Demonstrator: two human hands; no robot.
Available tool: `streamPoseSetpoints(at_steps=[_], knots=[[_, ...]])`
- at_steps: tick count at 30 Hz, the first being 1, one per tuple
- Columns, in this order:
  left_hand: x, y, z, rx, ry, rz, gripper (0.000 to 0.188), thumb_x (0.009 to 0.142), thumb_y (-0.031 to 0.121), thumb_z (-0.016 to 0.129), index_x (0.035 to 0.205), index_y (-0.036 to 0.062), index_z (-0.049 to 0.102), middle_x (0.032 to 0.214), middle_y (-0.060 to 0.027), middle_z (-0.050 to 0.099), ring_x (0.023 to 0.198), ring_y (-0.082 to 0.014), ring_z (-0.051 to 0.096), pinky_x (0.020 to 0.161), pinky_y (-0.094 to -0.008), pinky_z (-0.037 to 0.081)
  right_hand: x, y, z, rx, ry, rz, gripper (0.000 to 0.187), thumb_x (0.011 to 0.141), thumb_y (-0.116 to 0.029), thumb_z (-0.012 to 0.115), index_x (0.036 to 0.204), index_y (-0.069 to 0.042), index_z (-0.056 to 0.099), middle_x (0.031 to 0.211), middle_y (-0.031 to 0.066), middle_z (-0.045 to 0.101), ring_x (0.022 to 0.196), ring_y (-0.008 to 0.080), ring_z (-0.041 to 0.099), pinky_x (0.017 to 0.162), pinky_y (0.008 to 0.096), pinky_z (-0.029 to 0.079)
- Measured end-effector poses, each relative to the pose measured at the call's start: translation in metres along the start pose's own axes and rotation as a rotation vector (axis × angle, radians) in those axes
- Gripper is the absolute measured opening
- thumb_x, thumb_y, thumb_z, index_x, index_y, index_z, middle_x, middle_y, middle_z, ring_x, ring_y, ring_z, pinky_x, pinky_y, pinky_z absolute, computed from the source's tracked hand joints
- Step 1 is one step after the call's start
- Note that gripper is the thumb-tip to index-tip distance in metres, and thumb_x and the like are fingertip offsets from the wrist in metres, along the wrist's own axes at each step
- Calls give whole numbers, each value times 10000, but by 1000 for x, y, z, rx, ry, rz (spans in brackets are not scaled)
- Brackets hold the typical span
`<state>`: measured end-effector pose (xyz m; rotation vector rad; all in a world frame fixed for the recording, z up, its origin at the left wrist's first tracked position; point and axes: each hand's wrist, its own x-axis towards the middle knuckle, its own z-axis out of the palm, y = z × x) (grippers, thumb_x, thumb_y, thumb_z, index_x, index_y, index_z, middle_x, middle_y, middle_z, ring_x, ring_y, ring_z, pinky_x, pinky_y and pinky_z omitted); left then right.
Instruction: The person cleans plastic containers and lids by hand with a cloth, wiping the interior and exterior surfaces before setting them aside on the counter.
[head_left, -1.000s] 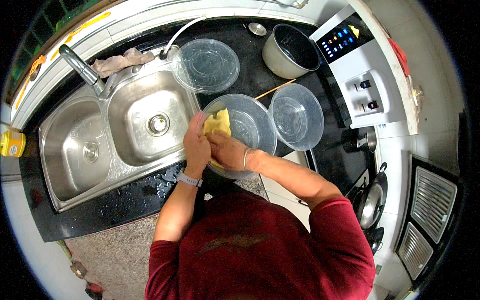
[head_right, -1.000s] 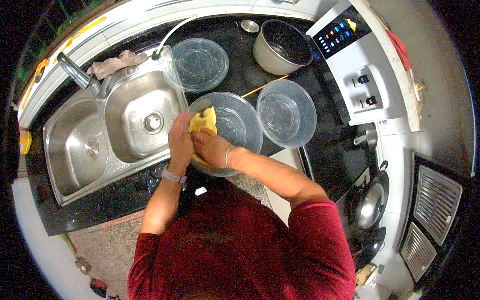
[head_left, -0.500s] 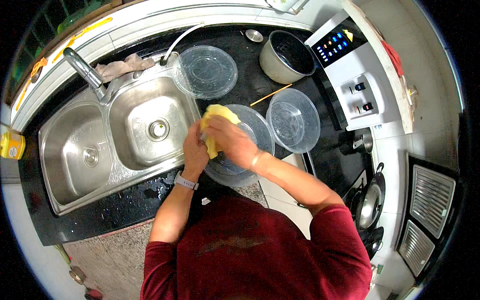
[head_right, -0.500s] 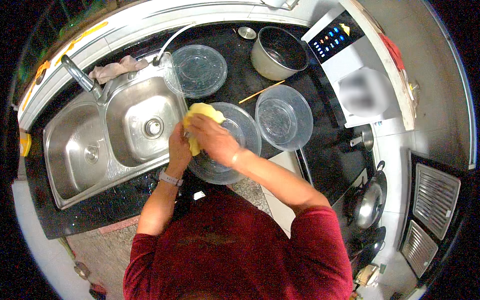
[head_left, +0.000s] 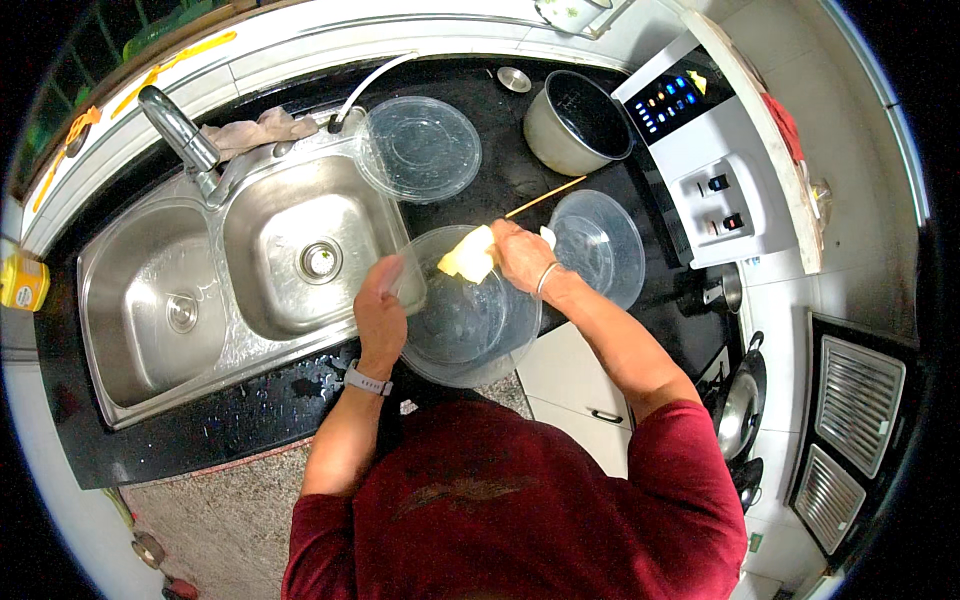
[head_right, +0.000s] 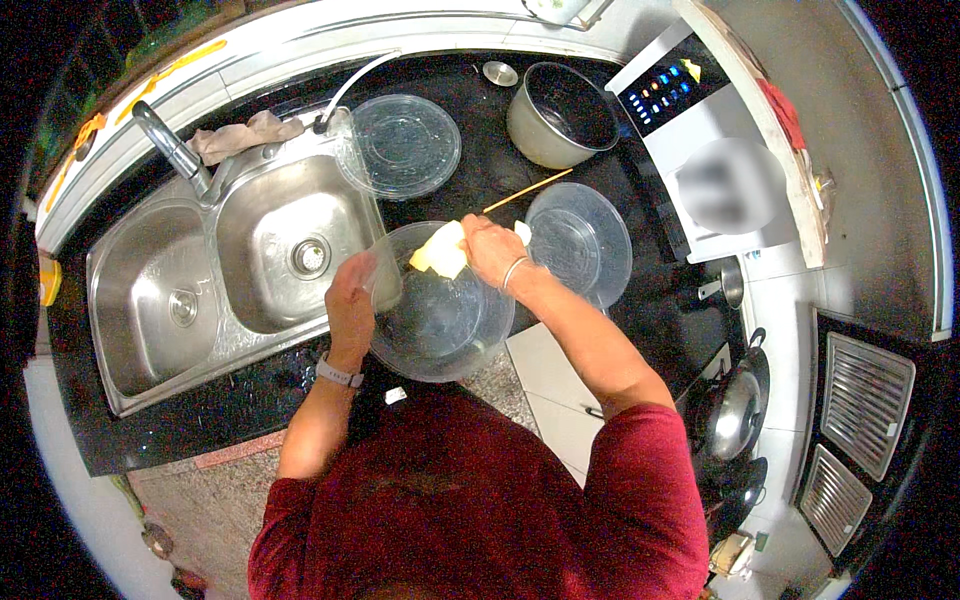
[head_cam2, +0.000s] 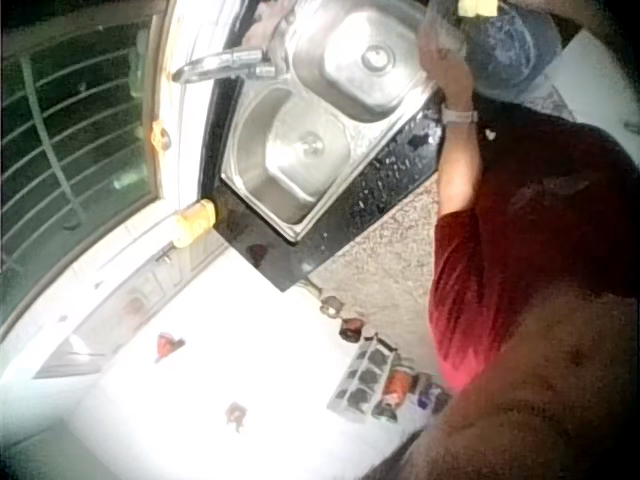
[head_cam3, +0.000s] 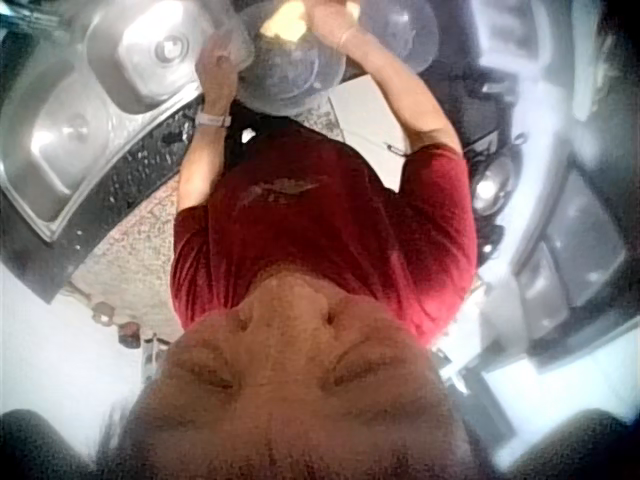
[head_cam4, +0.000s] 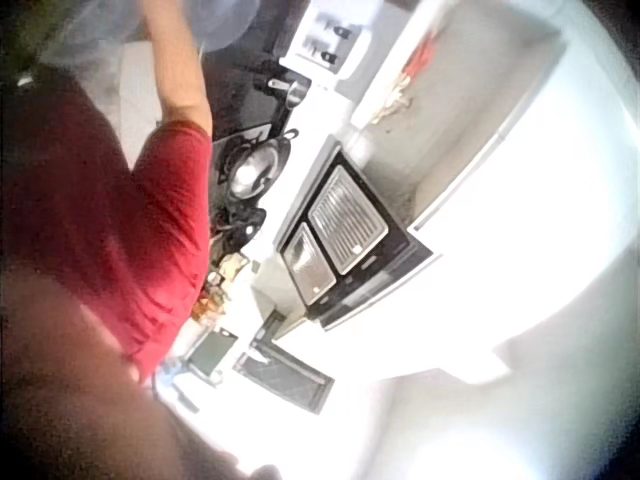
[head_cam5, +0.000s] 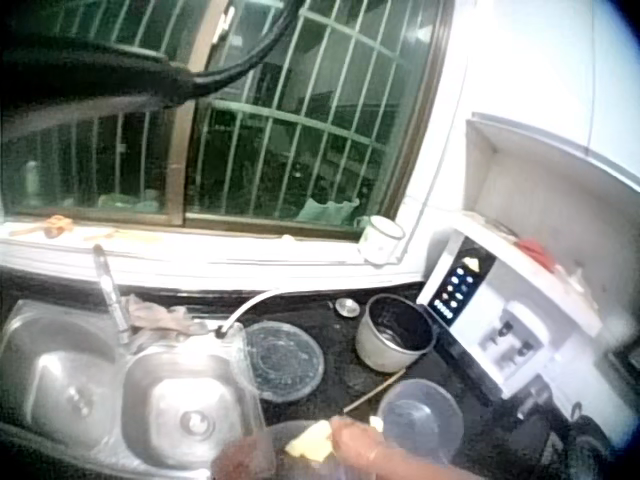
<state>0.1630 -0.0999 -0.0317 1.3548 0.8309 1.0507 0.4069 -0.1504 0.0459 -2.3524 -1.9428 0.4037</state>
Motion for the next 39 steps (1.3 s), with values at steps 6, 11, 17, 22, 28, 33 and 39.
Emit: streamPoseSetpoints(at_steps=[6, 11, 17, 22, 28, 33, 39], knots=[[18, 25, -26, 290, -317, -119, 462, 773, -34, 521, 1233, -21, 561, 1198, -219, 638, 1152, -322, 615, 963, -380, 485, 13, -21, 4, 29, 53, -252, 206, 784, -39, 618, 976, -13, 548, 970, 219, 639, 938, 399, 635, 801, 477, 508], [37, 43, -15, 347, -441, -113, 473, 798, -40, 499, 1270, -32, 540, 1150, -243, 651, 1111, -372, 625, 943, -393, 488, 34, -87, 22, 28, -51, -551, 242, 768, -74, 649, 1006, -55, 608, 986, 177, 659, 948, 389, 645, 811, 469, 517], [21, 14, -14, 399, -309, 6, 497, 819, -73, 437, 1310, -53, 510, 1181, -235, 646, 1123, -398, 608, 964, -410, 475, 22, -59, -1, 141, -228, -163, 223, 816, -197, 670, 996, -67, 648, 967, 180, 689, 952, 387, 655, 799, 480, 513], [8, 9, -22, 476, -223, 78, 442, 809, -19, 526, 1245, -16, 591, 1246, -214, 626, 1132, -382, 607, 994, -399, 469, -25, -16, -12, 349, -292, 195, 344, 768, -332, 730, 900, -16, 705, 892, 228, 690, 875, 371, 687, 766, 436, 526], [4, 15, -11, 396, -415, 28, 332, 830, -5, 514, 1138, -16, 637, 1178, -183, 668, 1085, -365, 636, 942, -404, 500, -25, -22, 9, 333, -196, 74, 257, 776, -265, 705, 938, -67, 718, 927, 196, 708, 901, 389, 680, 794, 449, 536], [5, 39, -6, 403, -395, -46, 325, 858, 0, 511, 1154, 20, 643, 1049, -204, 690, 974, -340, 675, 859, -399, 529, 14, -77, 6, 107, -268, -152, 257, 768, -249, 712, 933, -53, 701, 891, 217, 688, 923, 413, 659, 822, 460, 523], [-13, 15, -37, 378, -193, 72, 322, 860, -34, 494, 1141, 9, 646, 1060, -204, 690, 981, -351, 669, 866, -379, 524, -37, -32, 1, 359, -270, 184, 303, 782, -316, 709, 927, -50, 724, 887, 219, 695, 883, 375, 682, 787, 443, 528]])
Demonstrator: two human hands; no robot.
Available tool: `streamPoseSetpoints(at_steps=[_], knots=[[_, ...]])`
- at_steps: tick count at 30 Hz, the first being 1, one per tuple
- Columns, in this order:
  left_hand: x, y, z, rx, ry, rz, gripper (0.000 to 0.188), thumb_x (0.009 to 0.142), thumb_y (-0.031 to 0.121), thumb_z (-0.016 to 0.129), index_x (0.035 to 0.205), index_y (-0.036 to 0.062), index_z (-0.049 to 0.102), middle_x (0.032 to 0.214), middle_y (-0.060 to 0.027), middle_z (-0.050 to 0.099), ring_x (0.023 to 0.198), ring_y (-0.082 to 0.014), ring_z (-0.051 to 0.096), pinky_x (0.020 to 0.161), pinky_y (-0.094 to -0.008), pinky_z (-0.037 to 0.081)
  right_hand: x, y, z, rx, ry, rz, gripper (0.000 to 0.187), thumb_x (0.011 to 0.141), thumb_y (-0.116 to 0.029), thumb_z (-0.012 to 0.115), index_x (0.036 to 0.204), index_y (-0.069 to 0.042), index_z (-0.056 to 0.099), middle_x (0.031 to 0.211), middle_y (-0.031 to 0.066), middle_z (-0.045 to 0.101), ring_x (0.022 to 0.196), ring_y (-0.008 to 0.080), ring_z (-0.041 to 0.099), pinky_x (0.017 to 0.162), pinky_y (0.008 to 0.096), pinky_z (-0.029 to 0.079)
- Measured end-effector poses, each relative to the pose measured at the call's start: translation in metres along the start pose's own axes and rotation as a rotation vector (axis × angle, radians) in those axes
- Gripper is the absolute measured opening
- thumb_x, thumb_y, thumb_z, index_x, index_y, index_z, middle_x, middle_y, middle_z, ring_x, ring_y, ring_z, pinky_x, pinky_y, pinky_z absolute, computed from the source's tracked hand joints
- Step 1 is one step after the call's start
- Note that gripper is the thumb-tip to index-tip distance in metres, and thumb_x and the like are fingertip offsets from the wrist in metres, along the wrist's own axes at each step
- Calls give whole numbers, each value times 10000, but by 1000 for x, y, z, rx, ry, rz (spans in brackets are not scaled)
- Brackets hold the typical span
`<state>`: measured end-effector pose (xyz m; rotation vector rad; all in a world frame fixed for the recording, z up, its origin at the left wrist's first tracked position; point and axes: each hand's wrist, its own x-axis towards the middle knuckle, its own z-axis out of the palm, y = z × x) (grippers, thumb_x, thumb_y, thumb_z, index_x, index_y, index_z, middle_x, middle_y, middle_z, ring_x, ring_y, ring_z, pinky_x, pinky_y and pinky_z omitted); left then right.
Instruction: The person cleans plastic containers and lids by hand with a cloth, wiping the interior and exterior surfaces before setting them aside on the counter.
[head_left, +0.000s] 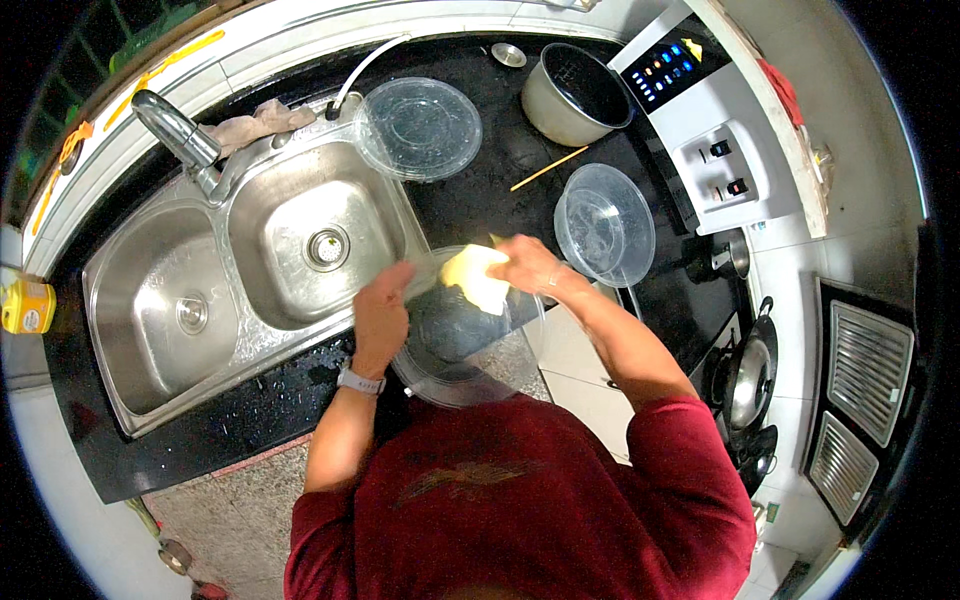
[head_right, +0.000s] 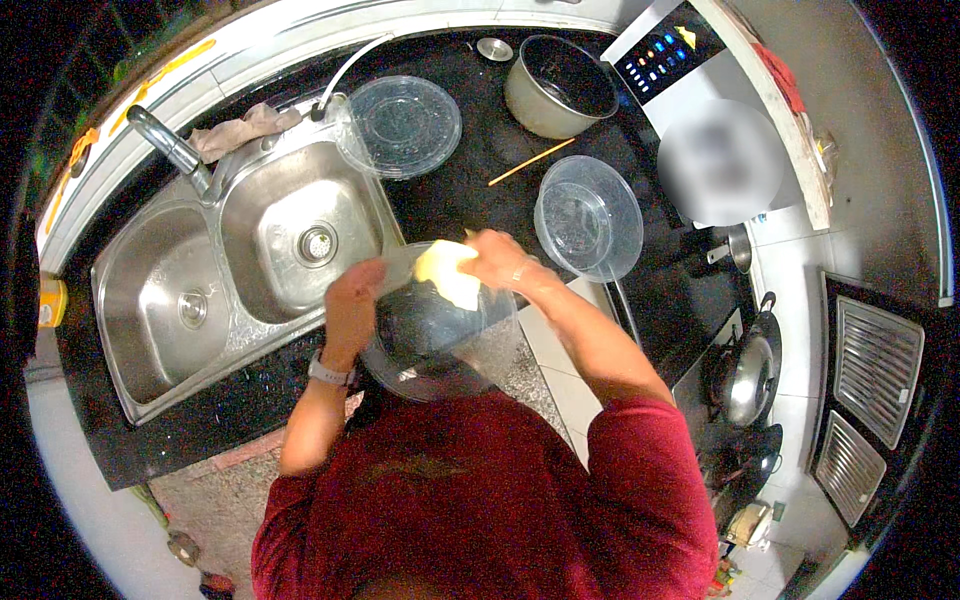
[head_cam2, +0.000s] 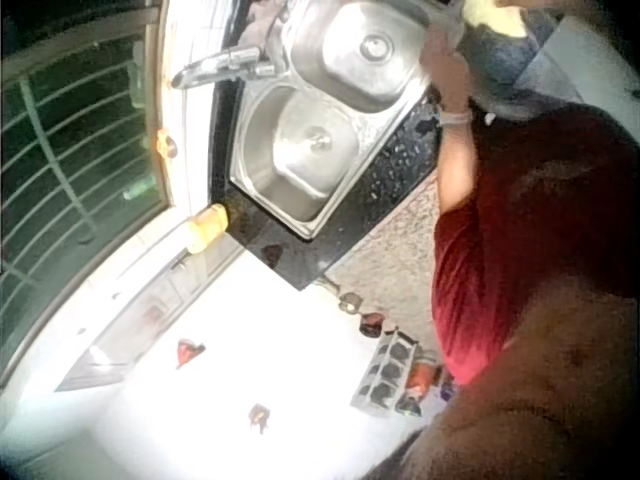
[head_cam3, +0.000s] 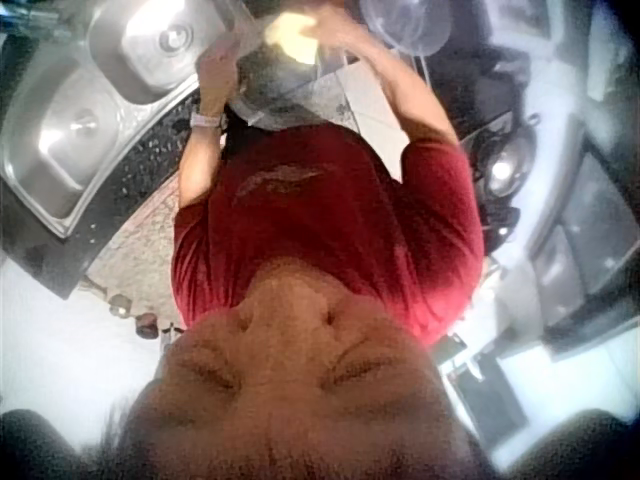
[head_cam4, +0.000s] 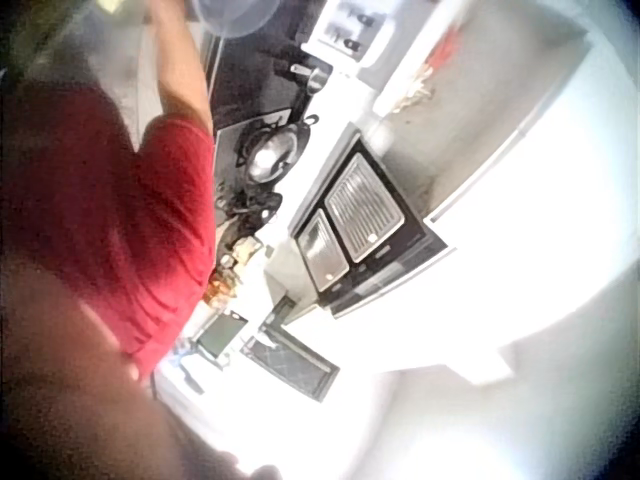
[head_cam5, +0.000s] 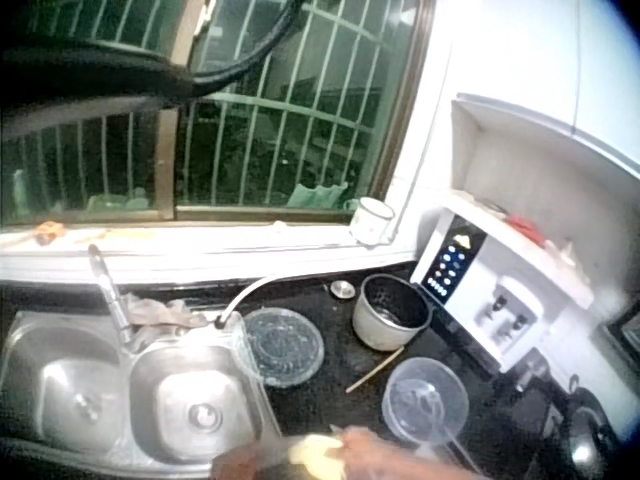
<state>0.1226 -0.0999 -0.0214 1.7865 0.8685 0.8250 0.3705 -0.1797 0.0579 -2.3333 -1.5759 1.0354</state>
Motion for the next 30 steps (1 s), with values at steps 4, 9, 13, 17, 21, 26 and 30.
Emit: streamPoseSetpoints(at_steps=[4, 9, 13, 17, 21, 26, 30], knots=[[-4, 3, -15, -1, -39, -36, 332, 848, -32, 499, 1147, 2, 640, 1079, -220, 681, 1003, -392, 650, 889, -397, 515, -37, 22, 18, 142, 64, 155, 285, 806, -259, 709, 955, -17, 712, 852, 231, 686, 813, 324, 683, 734, 405, 513], [42, 15, -29, 228, -339, 25, 347, 844, 129, 609, 1167, 5, 632, 1083, -210, 685, 1020, -342, 668, 882, -389, 516, 0, -5, 9, -112, 91, -98, 183, 760, -134, 648, 889, -14, 697, 869, 264, 668, 879, 438, 645, 785, 498, 511], [69, 29, -13, 165, -534, 42, 318, 830, 142, 615, 1120, 13, 640, 1000, -231, 678, 973, -387, 659, 832, -431, 516, 30, -58, -1, -218, 118, -327, 182, 743, -81, 615, 897, -31, 699, 882, 252, 673, 893, 429, 653, 798, 493, 518], [40, -6, 20, 248, -382, 6, 277, 826, 126, 577, 1071, 16, 643, 913, -223, 673, 919, -414, 647, 807, -468, 511, 38, -44, 5, -183, -31, -228, 168, 777, -152, 654, 894, -39, 695, 862, 227, 681, 877, 425, 657, 792, 474, 521], [19, -2, 10, 120, -342, 72, 293, 839, 58, 470, 1044, 23, 676, 1004, -256, 663, 960, -446, 616, 853, -486, 488, 2, -9, 14, -36, 96, -232, 219, 784, -212, 699, 915, -37, 700, 881, 226, 687, 862, 408, 667, 776, 456, 524], [5, -20, -5, 243, -293, -1, 327, 845, 34, 485, 1132, 6, 638, 1071, -243, 658, 1009, -425, 609, 895, -491, 473, -55, 43, 33, 383, 135, 125, 226, 830, -182, 686, 964, 0, 706, 857, 171, 717, 795, 237, 697, 729, 371, 530], [19, -12, -7, 329, -344, -8, 328, 829, 6, 493, 1131, 3, 620, 1063, -241, 656, 1011, -432, 604, 894, -502, 468, -34, 18, 20, 67, 216, 109, 250, 784, -190, 666, 934, 8, 699, 842, 253, 682, 802, 386, 690, 729, 439, 535]])
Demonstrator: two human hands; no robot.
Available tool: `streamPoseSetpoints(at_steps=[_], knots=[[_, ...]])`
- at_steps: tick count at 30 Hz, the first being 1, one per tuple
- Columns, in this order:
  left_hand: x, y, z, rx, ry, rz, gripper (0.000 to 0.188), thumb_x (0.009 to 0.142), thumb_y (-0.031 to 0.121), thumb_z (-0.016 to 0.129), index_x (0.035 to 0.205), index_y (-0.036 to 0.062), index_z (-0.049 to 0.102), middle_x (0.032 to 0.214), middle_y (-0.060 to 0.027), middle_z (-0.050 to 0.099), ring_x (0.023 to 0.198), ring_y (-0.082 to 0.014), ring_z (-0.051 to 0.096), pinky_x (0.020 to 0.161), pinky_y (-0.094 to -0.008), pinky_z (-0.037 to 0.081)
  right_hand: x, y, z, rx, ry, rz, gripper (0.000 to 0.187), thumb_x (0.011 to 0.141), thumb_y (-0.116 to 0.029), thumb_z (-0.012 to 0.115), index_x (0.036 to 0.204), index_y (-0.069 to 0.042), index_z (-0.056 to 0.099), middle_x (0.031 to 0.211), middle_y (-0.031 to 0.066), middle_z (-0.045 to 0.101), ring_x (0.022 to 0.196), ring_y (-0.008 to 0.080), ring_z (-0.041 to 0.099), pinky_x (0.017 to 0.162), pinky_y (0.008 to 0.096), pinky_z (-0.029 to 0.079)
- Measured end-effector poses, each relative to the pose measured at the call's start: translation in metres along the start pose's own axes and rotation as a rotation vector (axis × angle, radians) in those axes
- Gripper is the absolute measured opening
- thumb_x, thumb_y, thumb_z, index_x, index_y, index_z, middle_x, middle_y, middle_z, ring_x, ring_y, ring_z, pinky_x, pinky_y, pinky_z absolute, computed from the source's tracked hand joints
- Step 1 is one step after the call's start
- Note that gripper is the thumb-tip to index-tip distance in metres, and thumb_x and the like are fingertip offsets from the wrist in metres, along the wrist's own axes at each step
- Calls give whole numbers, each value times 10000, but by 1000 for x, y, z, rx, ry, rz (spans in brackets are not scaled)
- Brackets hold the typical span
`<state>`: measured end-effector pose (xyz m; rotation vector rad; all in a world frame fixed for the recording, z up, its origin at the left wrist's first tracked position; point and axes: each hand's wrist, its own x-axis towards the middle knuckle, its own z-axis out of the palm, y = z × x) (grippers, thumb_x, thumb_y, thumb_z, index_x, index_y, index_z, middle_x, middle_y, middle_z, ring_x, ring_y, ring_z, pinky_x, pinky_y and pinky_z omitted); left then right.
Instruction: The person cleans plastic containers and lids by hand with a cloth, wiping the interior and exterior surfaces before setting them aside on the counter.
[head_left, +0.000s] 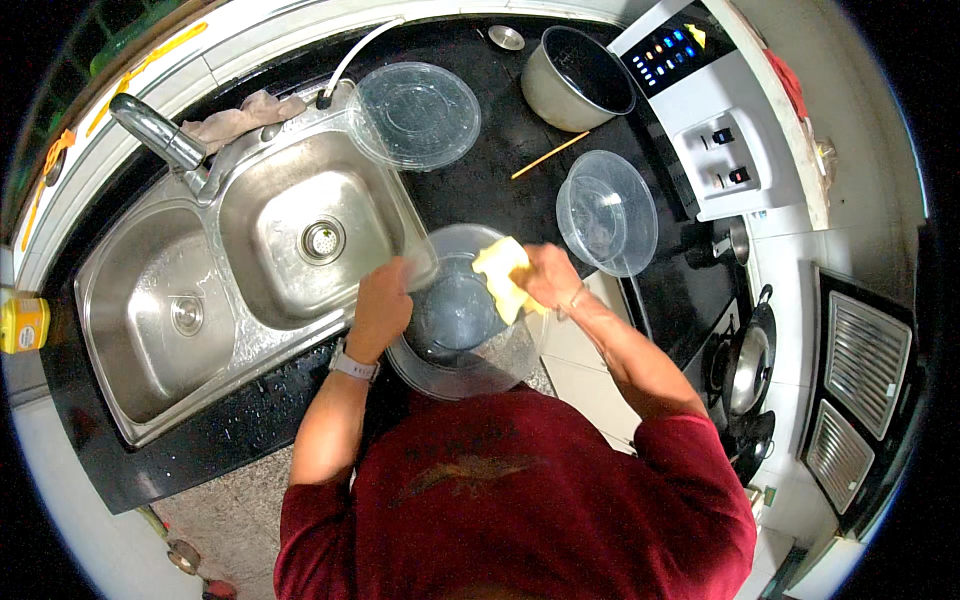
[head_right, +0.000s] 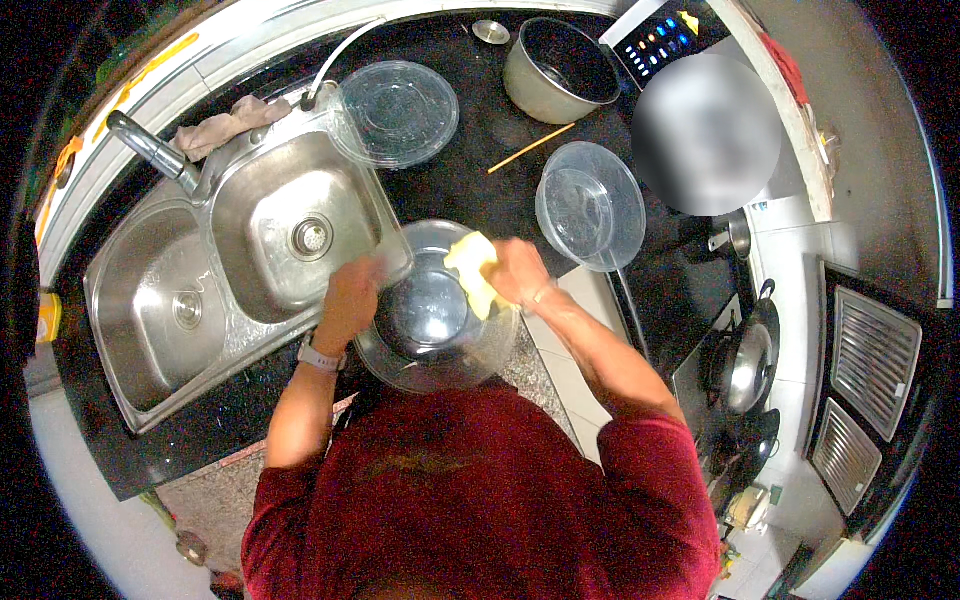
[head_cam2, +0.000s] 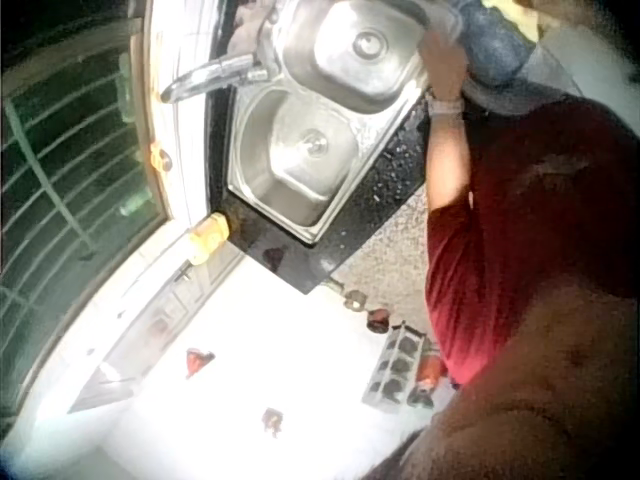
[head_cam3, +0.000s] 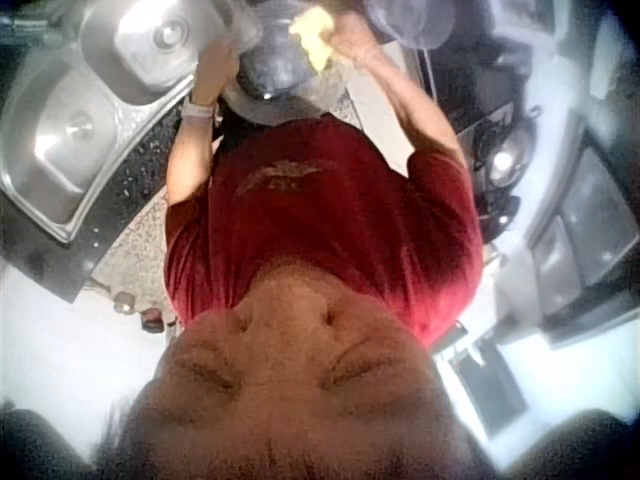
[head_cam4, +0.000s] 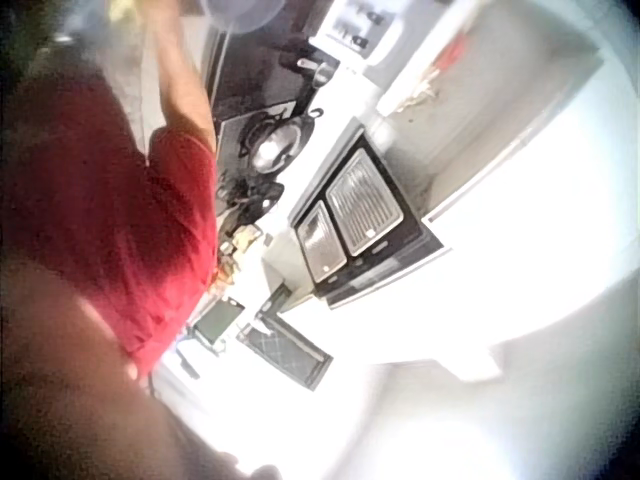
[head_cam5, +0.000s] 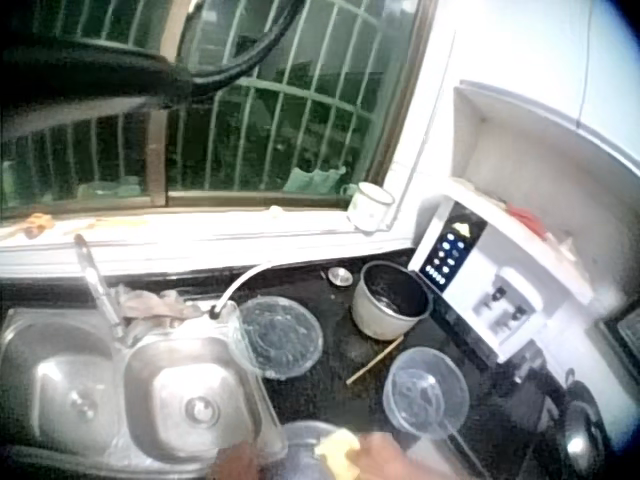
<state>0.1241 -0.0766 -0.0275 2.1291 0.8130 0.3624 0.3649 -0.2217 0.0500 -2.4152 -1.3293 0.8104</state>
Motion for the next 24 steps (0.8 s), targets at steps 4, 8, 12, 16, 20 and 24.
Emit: streamPoseSetpoints(at_steps=[4, 8, 12, 16, 20, 24], knots=[[9, 5, -18, 49, -33, -12, 253, 947, 171, 493, 1037, -7, 648, 1009, -218, 666, 947, -432, 619, 821, -506, 485, 40, -39, -5, -227, -74, -130, 218, 738, -174, 659, 887, -22, 707, 842, 252, 666, 828, 437, 656, 744, 484, 526], [11, 11, 9, -114, 28, 83, 220, 914, 103, 504, 1037, -19, 638, 982, -230, 668, 947, -432, 625, 817, -486, 489, 67, -62, 6, -205, -124, -306, 195, 734, -162, 677, 883, -38, 702, 842, 226, 676, 864, 412, 659, 763, 484, 519], [0, 24, 3, -186, 22, -24, 303, 858, 7, 488, 1124, -3, 635, 1025, -238, 665, 979, -438, 618, 857, -463, 494, 58, -86, -3, -193, -239, -449, 183, 771, -158, 670, 905, -36, 695, 826, 213, 676, 859, 409, 653, 764, 495, 512], [-22, 21, -7, -225, 94, -62, 359, 858, -17, 487, 1188, 12, 624, 1109, -236, 656, 1035, -424, 615, 892, -445, 490, 21, -16, -3, 53, -76, -152, 202, 804, -146, 664, 969, -35, 702, 896, 217, 691, 866, 359, 685, 780, 428, 527], [-33, 16, -12, -279, 95, -123, 373, 887, 27, 511, 1249, 21, 601, 1204, -228, 633, 1127, -387, 598, 955, -424, 467, -23, 27, 15, 308, -52, 122, 253, 812, -156, 657, 1013, -6, 683, 926, 233, 689, 865, 331, 701, 788, 387, 530], [-8, 18, -20, -306, 161, -18, 428, 871, 91, 567, 1293, 18, 564, 1193, -232, 636, 1132, -384, 596, 972, -417, 460, 7, -14, -23, 67, -74, -124, 224, 792, -119, 615, 974, 0, 671, 883, 261, 664, 872, 430, 650, 773, 470, 512]])
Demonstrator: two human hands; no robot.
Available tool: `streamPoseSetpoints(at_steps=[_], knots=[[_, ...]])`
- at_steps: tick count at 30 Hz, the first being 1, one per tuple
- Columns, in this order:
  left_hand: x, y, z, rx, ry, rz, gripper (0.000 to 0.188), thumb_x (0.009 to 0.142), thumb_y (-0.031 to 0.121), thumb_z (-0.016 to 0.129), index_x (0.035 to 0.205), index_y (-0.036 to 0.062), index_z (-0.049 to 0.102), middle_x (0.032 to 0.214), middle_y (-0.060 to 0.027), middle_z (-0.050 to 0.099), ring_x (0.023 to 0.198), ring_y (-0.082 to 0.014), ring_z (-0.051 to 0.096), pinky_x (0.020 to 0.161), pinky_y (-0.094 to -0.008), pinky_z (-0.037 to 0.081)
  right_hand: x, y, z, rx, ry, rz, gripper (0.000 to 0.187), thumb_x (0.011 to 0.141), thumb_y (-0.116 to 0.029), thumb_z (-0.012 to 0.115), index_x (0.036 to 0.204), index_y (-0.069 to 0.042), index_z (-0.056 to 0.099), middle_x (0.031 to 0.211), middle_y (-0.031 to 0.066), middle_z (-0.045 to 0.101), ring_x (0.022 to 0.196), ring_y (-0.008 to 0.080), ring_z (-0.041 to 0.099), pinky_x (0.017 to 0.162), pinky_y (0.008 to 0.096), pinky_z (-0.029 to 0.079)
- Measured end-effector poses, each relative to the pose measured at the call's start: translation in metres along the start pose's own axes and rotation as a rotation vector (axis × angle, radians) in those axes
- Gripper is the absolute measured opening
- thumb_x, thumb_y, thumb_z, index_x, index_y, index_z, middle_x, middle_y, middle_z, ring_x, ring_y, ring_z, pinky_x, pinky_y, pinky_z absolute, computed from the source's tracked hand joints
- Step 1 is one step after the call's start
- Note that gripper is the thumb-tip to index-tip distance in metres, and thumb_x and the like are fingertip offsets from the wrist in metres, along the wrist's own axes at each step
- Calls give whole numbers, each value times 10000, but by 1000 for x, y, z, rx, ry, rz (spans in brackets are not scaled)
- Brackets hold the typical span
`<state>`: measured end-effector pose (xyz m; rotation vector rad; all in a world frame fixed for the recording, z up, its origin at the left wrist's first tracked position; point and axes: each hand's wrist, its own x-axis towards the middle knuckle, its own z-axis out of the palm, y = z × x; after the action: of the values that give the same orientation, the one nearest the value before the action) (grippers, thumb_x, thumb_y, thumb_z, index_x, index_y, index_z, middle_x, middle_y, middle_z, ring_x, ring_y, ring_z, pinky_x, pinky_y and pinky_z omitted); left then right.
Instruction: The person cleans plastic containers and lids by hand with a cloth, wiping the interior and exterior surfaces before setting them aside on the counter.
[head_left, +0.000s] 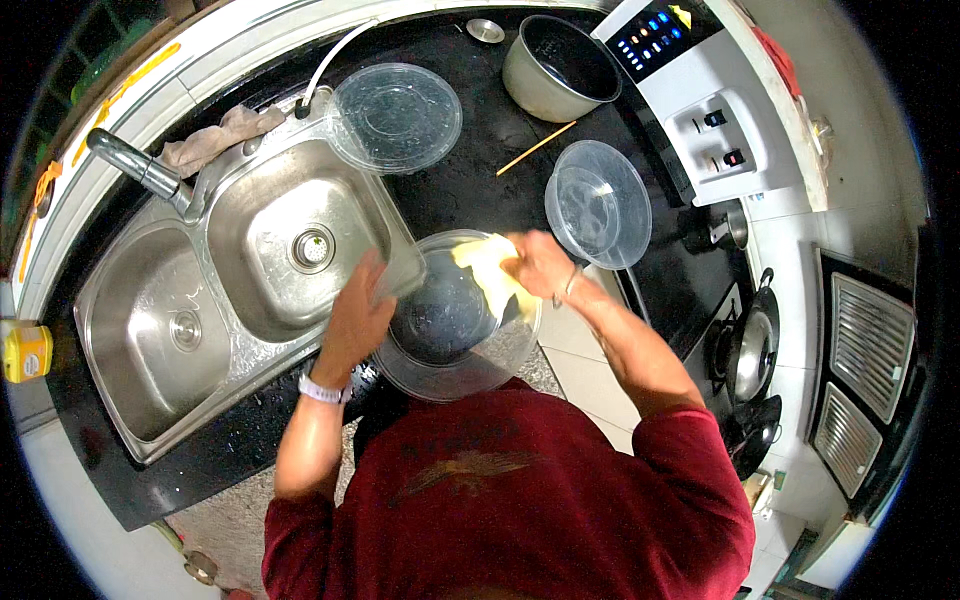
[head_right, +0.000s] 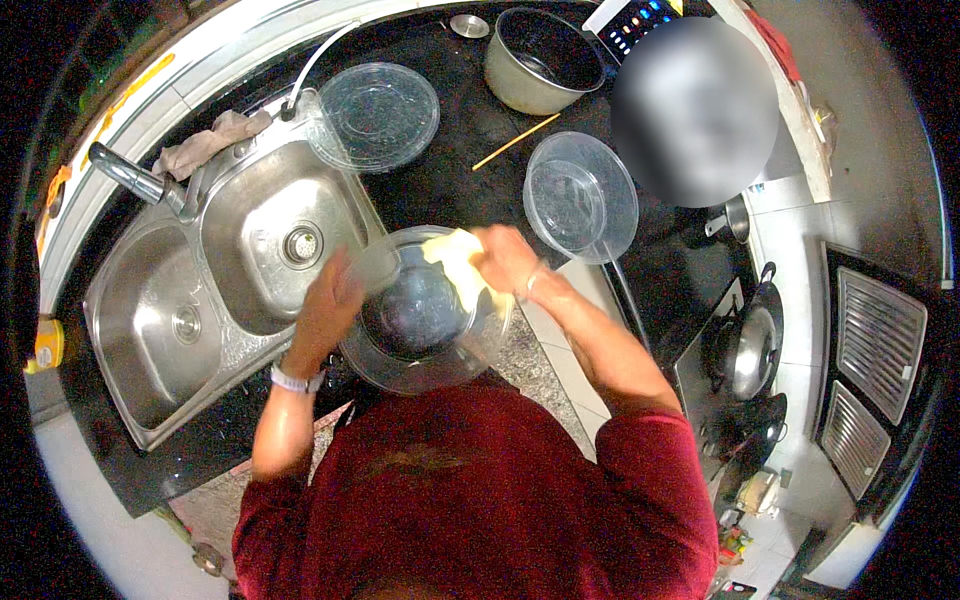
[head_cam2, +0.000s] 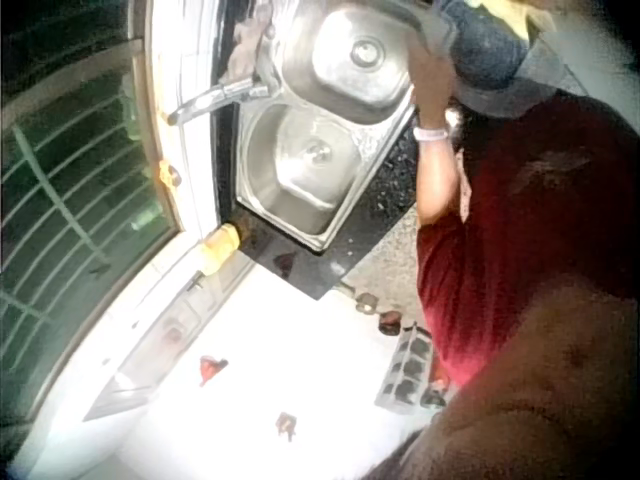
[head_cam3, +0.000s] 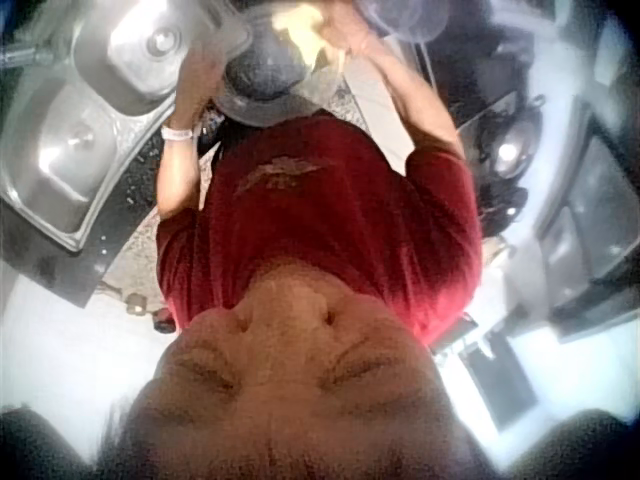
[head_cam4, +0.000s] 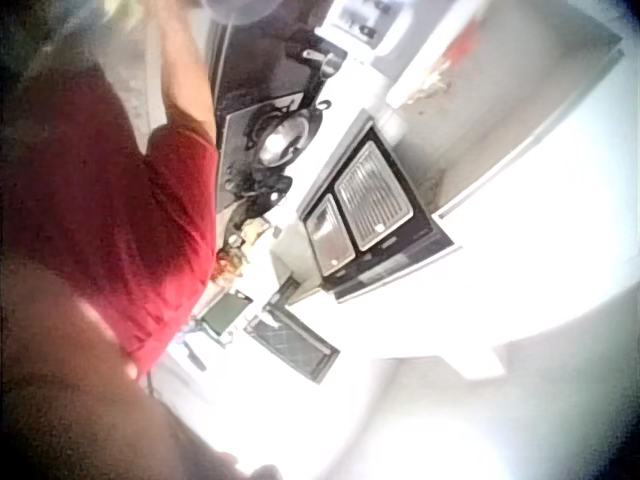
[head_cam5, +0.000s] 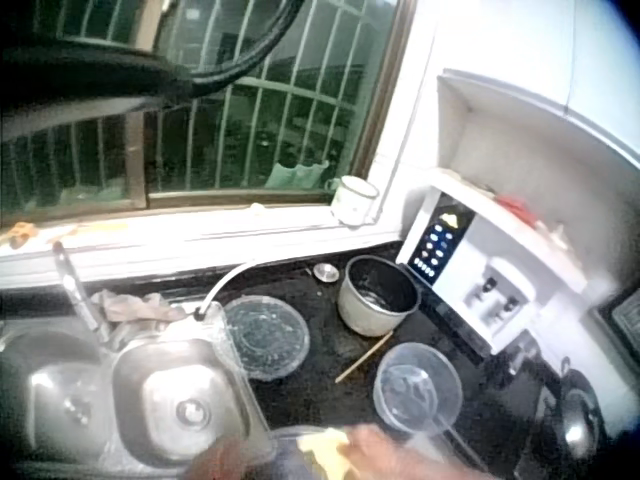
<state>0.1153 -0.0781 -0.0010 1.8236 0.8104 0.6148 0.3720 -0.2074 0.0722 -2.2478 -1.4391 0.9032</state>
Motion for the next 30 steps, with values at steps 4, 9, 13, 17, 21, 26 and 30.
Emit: streamPoseSetpoints(at_steps=[4, 9, 13, 17, 21, 26, 30], knots=[[50, 38, 4, 67, -289, 138, 396, 892, 190, 568, 1250, 20, 582, 1097, -242, 657, 1047, -407, 621, 892, -434, 489, 45, -42, -9, -298, -154, -308, 224, 753, -46, 592, 962, 6, 653, 832, 275, 642, 860, 445, 639, 746, 496, 507], [32, 18, 31, 166, -330, 40, 339, 922, 187, 487, 1197, 29, 607, 1012, -238, 669, 960, -431, 631, 812, -448, 508, 44, -50, 13, -354, -140, -271, 180, 785, -84, 627, 950, -63, 695, 850, 215, 682, 879, 386, 668, 789, 477, 526], [0, 13, 24, 27, -325, 11, 357, 940, 100, 440, 1245, 26, 611, 1172, -239, 640, 1090, -389, 617, 925, -402, 485, 10, -23, 28, -262, -22, -255, 153, 809, -140, 651, 948, -92, 692, 837, 204, 681, 850, 385, 670, 778, 476, 525], [-6, 33, 0, -10, -267, -55, 354, 938, 90, 453, 1243, -14, 599, 1177, -223, 653, 1097, -363, 631, 941, -387, 485, -22, 24, 16, 66, -4, 117, 208, 816, -175, 679, 960, -29, 708, 895, 234, 691, 859, 354, 692, 779, 410, 534], [-22, -2, 13, -95, -100, -162, 365, 904, 66, 515, 1247, -37, 588, 1157, -230, 663, 1105, -331, 639, 961, -380, 480, -53, 42, 41, 284, 112, 193, 224, 801, -164, 666, 950, 1, 696, 884, 243, 686, 838, 374, 687, 751, 419, 531], [16, 20, -1, -51, -238, -26, 405, 858, 80, 578, 1245, -38, 589, 1185, -226, 655, 1112, -320, 638, 967, -374, 480, 0, -4, -12, -143, 20, -124, 211, 784, -124, 638, 965, -21, 671, 807, 234, 666, 772, 400, 662, 696, 456, 515], [38, 42, 20, 39, -330, 85, 339, 894, 135, 562, 1205, 17, 627, 1029, -233, 678, 974, -373, 663, 842, -407, 506, 34, -54, -2, -469, -34, -301, 165, 760, -88, 621, 907, -58, 692, 875, 217, 683, 897, 399, 662, 780, 491, 519]])
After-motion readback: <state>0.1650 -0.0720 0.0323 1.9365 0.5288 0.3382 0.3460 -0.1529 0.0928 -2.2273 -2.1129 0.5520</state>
